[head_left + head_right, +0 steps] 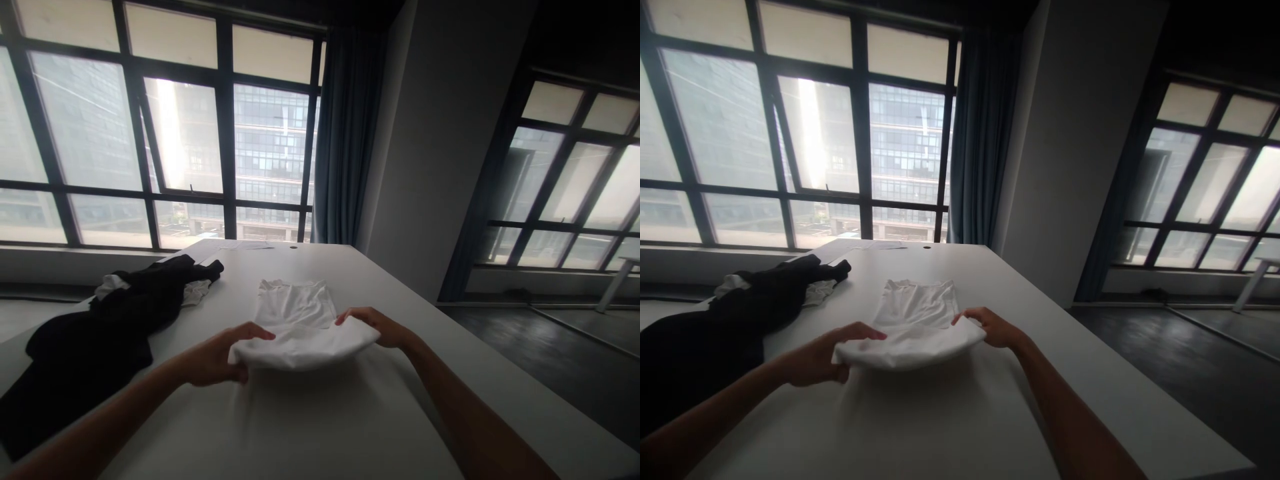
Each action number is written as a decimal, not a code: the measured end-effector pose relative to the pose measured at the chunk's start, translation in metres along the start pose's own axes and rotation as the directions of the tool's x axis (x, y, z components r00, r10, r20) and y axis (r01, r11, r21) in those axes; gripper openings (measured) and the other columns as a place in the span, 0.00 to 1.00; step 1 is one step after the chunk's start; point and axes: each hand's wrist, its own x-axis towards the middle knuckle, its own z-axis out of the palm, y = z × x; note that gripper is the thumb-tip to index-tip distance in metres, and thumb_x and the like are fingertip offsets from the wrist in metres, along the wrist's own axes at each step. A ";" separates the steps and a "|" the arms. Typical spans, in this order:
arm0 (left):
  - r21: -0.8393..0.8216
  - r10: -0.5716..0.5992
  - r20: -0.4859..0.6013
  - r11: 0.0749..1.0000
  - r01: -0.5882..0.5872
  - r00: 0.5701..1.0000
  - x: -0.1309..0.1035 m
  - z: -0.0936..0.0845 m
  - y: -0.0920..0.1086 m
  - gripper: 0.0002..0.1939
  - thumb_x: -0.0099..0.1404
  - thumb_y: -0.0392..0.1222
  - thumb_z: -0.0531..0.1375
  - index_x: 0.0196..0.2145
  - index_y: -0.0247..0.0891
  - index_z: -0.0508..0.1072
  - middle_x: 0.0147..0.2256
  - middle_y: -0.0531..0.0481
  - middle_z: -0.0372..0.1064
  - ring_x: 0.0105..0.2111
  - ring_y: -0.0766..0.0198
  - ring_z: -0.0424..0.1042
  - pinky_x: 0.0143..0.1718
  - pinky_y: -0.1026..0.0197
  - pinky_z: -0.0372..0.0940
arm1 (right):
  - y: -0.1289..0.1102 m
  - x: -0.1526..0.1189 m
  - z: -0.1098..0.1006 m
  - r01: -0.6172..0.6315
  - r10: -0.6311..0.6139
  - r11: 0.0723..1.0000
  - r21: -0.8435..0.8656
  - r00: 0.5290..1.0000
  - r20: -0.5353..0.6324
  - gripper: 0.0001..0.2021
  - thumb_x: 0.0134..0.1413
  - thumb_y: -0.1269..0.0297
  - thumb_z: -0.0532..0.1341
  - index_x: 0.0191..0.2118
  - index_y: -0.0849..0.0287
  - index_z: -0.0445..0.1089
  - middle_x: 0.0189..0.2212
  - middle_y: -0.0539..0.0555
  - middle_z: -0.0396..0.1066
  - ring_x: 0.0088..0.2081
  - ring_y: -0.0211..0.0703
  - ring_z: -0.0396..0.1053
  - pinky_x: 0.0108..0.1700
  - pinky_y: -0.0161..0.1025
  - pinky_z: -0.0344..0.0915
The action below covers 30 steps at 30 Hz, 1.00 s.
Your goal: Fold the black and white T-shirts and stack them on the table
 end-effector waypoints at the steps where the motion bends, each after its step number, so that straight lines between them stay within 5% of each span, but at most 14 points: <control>1: 0.046 0.005 0.066 0.999 -0.008 0.998 0.000 0.003 -0.002 0.38 0.57 0.61 0.63 0.62 0.44 0.66 0.62 0.44 0.64 0.59 0.46 0.64 0.60 0.50 0.60 | -0.001 0.001 0.001 -0.023 0.023 1.000 0.020 1.000 -0.002 0.16 0.55 0.55 0.61 0.43 0.61 0.75 0.45 0.58 0.75 0.48 0.51 0.70 0.53 0.48 0.65; 5: 0.244 -0.025 0.187 0.970 -0.022 0.982 0.006 0.016 -0.011 0.35 0.60 0.53 0.62 0.64 0.47 0.64 0.67 0.46 0.56 0.66 0.46 0.54 0.67 0.46 0.47 | 0.003 0.007 0.011 -0.099 0.099 0.989 0.114 0.995 0.007 0.13 0.52 0.55 0.61 0.36 0.61 0.72 0.36 0.55 0.75 0.39 0.47 0.70 0.45 0.45 0.67; 11: 0.259 -0.035 0.060 0.966 0.019 0.998 0.000 0.010 -0.019 0.21 0.64 0.52 0.57 0.52 0.47 0.76 0.56 0.48 0.72 0.58 0.49 0.67 0.64 0.46 0.53 | 0.006 0.003 0.006 -0.072 0.075 0.996 0.049 0.995 -0.061 0.10 0.51 0.58 0.61 0.32 0.61 0.71 0.33 0.53 0.73 0.37 0.45 0.68 0.43 0.42 0.65; 15: 0.014 -0.136 -0.071 0.990 0.138 0.988 -0.002 -0.002 -0.012 0.22 0.58 0.61 0.60 0.40 0.43 0.81 0.40 0.46 0.80 0.43 0.49 0.74 0.50 0.50 0.67 | -0.004 -0.005 -0.005 -0.073 0.069 0.987 0.141 0.997 0.033 0.17 0.51 0.50 0.62 0.33 0.62 0.71 0.31 0.53 0.73 0.34 0.44 0.68 0.38 0.40 0.65; 17: -0.235 -0.203 -0.162 0.958 0.162 0.966 0.007 -0.006 -0.005 0.30 0.55 0.67 0.60 0.39 0.38 0.80 0.36 0.44 0.79 0.39 0.49 0.74 0.45 0.50 0.69 | -0.007 -0.002 -0.005 -0.042 0.054 0.982 0.186 0.997 -0.061 0.21 0.50 0.45 0.63 0.33 0.61 0.71 0.31 0.54 0.73 0.33 0.44 0.69 0.37 0.40 0.66; 19: -0.467 -0.291 -0.235 0.871 0.155 0.927 0.021 -0.006 0.002 0.37 0.55 0.71 0.58 0.44 0.34 0.78 0.37 0.42 0.78 0.38 0.49 0.74 0.42 0.50 0.69 | -0.004 0.008 0.001 -0.067 0.128 0.970 0.232 0.957 -0.260 0.25 0.51 0.40 0.60 0.37 0.61 0.71 0.33 0.55 0.73 0.33 0.44 0.69 0.36 0.40 0.67; 21: -0.618 -0.391 -0.237 0.767 0.173 0.889 0.034 -0.003 0.004 0.42 0.56 0.74 0.55 0.51 0.32 0.73 0.41 0.39 0.76 0.39 0.50 0.75 0.41 0.50 0.69 | 0.005 0.022 0.012 -0.208 0.308 0.941 0.268 0.854 -0.418 0.29 0.57 0.38 0.53 0.45 0.62 0.70 0.36 0.57 0.74 0.33 0.44 0.70 0.33 0.39 0.67; 24: -0.676 -0.554 -0.142 0.659 0.329 0.820 0.041 0.008 -0.007 0.51 0.54 0.77 0.55 0.62 0.33 0.61 0.49 0.34 0.72 0.41 0.50 0.76 0.40 0.52 0.70 | 0.021 0.034 0.027 -0.477 0.535 0.845 0.243 0.749 -0.390 0.30 0.61 0.41 0.50 0.56 0.63 0.64 0.40 0.60 0.74 0.36 0.45 0.72 0.31 0.37 0.66; 27: -0.548 -0.624 -0.128 0.693 0.469 0.771 0.037 0.020 -0.024 0.57 0.49 0.68 0.65 0.67 0.35 0.50 0.57 0.30 0.65 0.46 0.49 0.74 0.42 0.53 0.70 | 0.031 0.033 0.033 -0.541 0.554 0.831 0.129 0.783 -0.285 0.32 0.59 0.48 0.58 0.63 0.63 0.59 0.46 0.61 0.72 0.41 0.46 0.73 0.37 0.37 0.67; 30: -0.376 -0.566 -0.204 0.799 0.470 0.799 0.034 0.029 -0.034 0.53 0.47 0.56 0.70 0.66 0.35 0.57 0.61 0.30 0.61 0.51 0.48 0.71 0.49 0.52 0.67 | 0.029 0.027 0.033 -0.489 0.484 0.871 0.043 0.843 -0.236 0.31 0.50 0.59 0.66 0.60 0.63 0.65 0.49 0.61 0.72 0.47 0.48 0.72 0.46 0.39 0.67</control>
